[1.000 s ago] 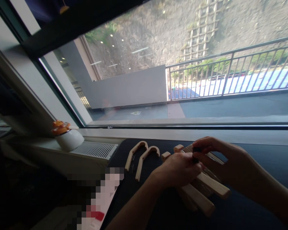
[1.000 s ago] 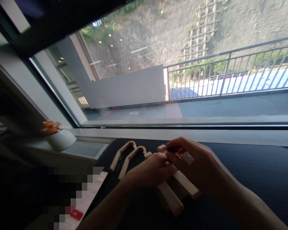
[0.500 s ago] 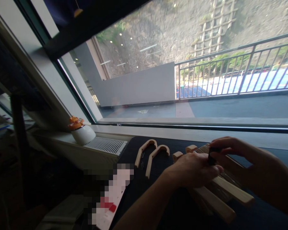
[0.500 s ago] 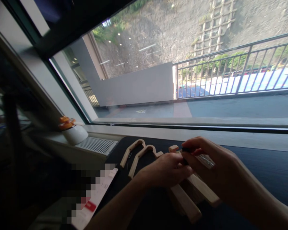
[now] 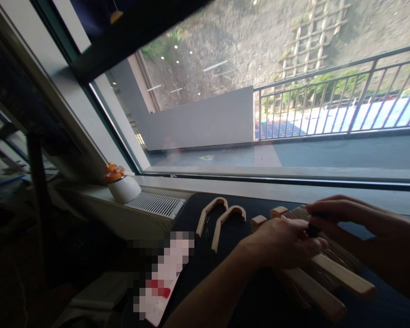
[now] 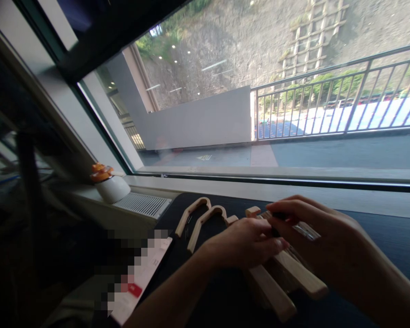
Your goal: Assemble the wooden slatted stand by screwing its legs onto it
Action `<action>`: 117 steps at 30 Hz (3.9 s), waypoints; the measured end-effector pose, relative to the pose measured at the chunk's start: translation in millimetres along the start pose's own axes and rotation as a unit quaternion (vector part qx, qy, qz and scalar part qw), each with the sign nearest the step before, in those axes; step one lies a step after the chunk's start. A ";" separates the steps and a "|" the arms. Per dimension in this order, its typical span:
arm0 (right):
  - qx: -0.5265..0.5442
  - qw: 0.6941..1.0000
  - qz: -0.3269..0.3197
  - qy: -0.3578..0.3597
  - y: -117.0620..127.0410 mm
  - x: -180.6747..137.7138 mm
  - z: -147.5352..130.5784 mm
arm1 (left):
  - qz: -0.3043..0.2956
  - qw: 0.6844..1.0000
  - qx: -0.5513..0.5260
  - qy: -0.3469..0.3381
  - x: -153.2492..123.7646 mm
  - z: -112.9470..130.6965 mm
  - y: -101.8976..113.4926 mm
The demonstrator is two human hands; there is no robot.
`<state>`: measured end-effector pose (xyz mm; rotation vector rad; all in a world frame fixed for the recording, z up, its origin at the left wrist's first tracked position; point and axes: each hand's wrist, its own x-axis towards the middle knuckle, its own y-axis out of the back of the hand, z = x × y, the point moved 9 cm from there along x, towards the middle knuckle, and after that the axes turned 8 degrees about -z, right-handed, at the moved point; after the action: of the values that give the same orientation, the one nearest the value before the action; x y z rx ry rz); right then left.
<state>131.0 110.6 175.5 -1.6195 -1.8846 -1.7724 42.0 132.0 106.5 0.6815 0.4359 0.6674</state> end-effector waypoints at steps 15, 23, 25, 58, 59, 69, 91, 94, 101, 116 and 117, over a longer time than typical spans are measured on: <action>0.007 1.000 0.010 0.012 3.8 6.1 -10.9 | 0.015 1.000 -0.003 -0.008 0.6 -3.9 -0.4; -0.007 1.000 -0.009 -0.004 2.4 0.4 -4.6 | 0.010 1.000 -0.008 -0.006 -0.9 -2.5 -0.1; -0.012 1.000 -0.002 -0.025 2.0 2.5 -1.9 | 0.007 1.000 -0.009 -0.006 -0.9 -2.0 0.1; 0.120 0.976 -0.117 -0.140 -12.4 -1.4 13.0 | 0.020 1.000 0.004 0.019 0.6 -5.5 -1.0; 0.123 0.974 -0.114 -0.154 -12.7 -1.2 15.0 | 0.021 0.999 0.005 0.024 0.6 -6.7 -0.7; 0.078 0.980 -0.082 -0.166 -7.8 -5.0 23.0 | 0.011 1.000 0.002 -0.007 2.0 -3.0 -3.1; 0.082 0.988 -0.092 -0.087 -7.6 -2.4 12.5 | 0.029 0.999 -0.006 0.013 0.4 -5.6 -0.3; 0.089 0.987 -0.078 -0.111 -9.1 -2.6 19.3 | 0.022 0.999 -0.012 0.022 1.0 -8.3 -1.8; 0.062 0.992 -0.057 -0.094 -5.2 -4.3 14.6 | 0.022 1.000 -0.016 0.004 -0.6 -2.5 0.2; 0.065 0.993 -0.056 -0.076 -5.8 -1.4 7.0 | 0.015 1.000 -0.022 -0.002 1.8 -5.5 -2.1; 0.067 0.994 -0.059 -0.066 -5.1 -1.4 4.8 | 0.019 1.000 -0.020 -0.004 1.4 -4.6 -1.3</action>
<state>130.8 114.6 169.6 -1.6469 -2.1498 -1.5750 40.9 134.1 102.2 0.6563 0.4019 0.7062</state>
